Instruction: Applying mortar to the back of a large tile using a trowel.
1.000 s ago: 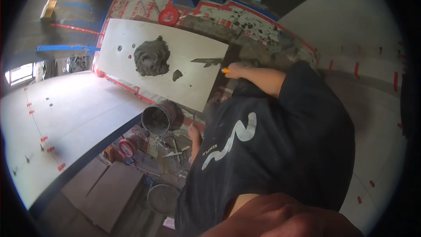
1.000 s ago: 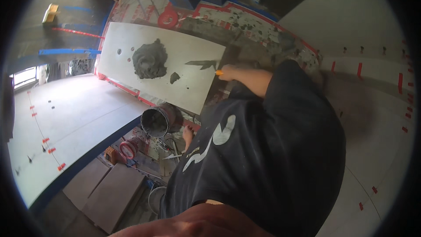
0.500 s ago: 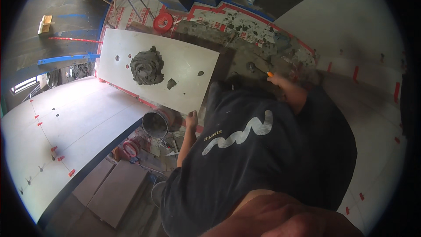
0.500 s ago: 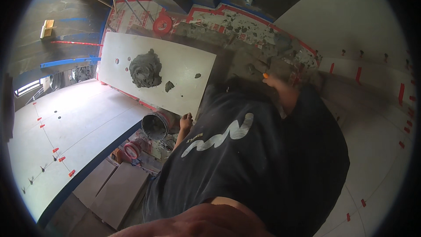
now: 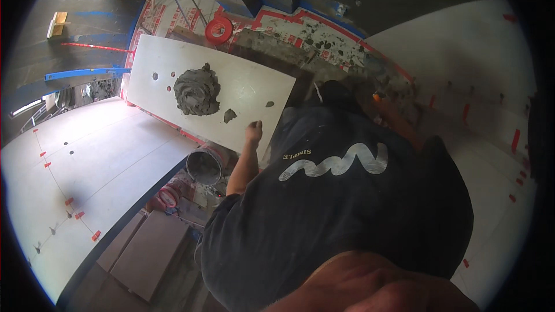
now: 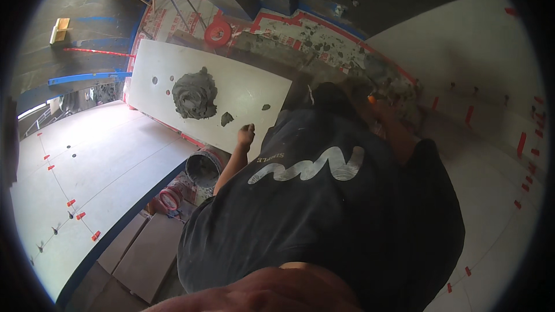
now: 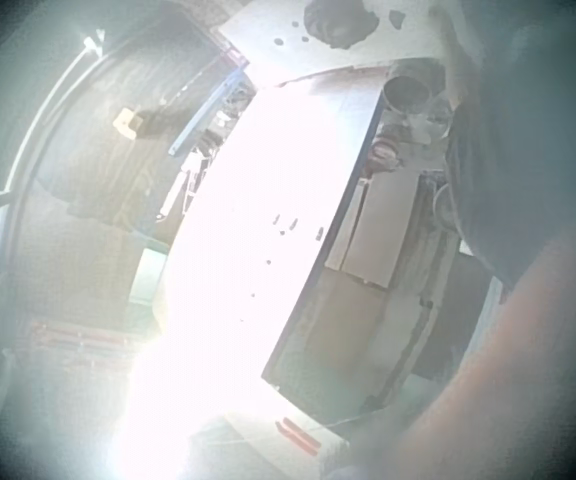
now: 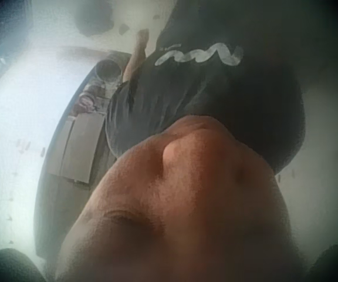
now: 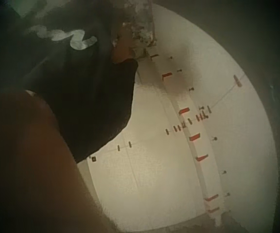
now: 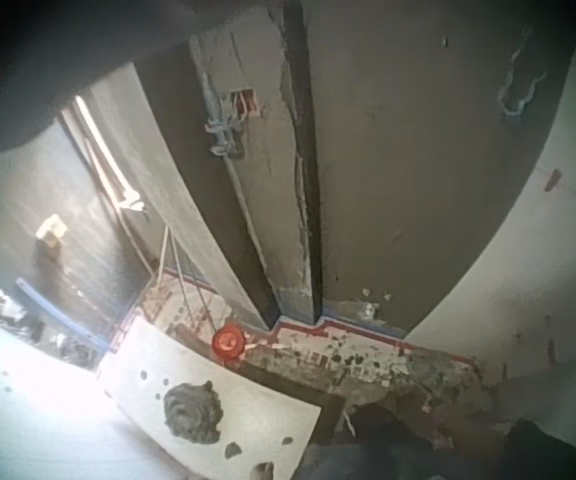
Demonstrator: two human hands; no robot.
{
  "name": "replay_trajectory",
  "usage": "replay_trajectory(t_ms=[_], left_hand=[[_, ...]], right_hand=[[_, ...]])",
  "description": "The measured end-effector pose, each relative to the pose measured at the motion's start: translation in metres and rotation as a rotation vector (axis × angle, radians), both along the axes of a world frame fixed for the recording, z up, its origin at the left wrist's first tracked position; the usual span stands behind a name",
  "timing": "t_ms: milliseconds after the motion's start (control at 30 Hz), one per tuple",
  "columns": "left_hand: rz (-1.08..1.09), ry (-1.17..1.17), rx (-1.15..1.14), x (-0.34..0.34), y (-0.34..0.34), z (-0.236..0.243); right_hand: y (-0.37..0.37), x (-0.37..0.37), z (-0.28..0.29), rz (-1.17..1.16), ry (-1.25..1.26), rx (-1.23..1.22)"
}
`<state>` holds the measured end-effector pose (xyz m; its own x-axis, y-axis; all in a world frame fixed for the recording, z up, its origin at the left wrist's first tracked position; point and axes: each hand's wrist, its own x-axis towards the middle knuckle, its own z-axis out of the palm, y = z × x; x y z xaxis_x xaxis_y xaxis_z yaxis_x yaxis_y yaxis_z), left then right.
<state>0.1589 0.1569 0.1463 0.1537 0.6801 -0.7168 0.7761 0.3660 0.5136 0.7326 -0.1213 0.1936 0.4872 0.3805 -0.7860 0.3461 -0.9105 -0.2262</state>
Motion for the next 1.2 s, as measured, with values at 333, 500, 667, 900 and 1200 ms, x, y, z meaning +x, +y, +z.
replay_trajectory(t_ms=[333, 500, 667, 900, 1200], left_hand=[[0.612, -0.057, 0.095, 0.080, 0.000, 0.017], [0.803, 0.235, -0.035, 0.146, -0.090, 0.011], [0.812, 0.176, -0.161, 0.269, -0.182, 0.028], [1.124, 0.102, 0.026, 0.359, -0.199, 0.019], [1.016, 0.122, -0.148, 0.316, -0.149, -0.022]], right_hand=[[0.162, 0.096, -0.002, 0.417, -0.218, 0.192], [0.295, 0.147, -0.015, 0.821, -0.036, 0.388], [0.425, 0.139, 0.008, 1.221, 0.097, 0.248], [0.516, 0.063, 0.017, 1.359, 0.129, 0.026], [0.569, -0.033, 0.106, 1.260, 0.251, 0.252]])
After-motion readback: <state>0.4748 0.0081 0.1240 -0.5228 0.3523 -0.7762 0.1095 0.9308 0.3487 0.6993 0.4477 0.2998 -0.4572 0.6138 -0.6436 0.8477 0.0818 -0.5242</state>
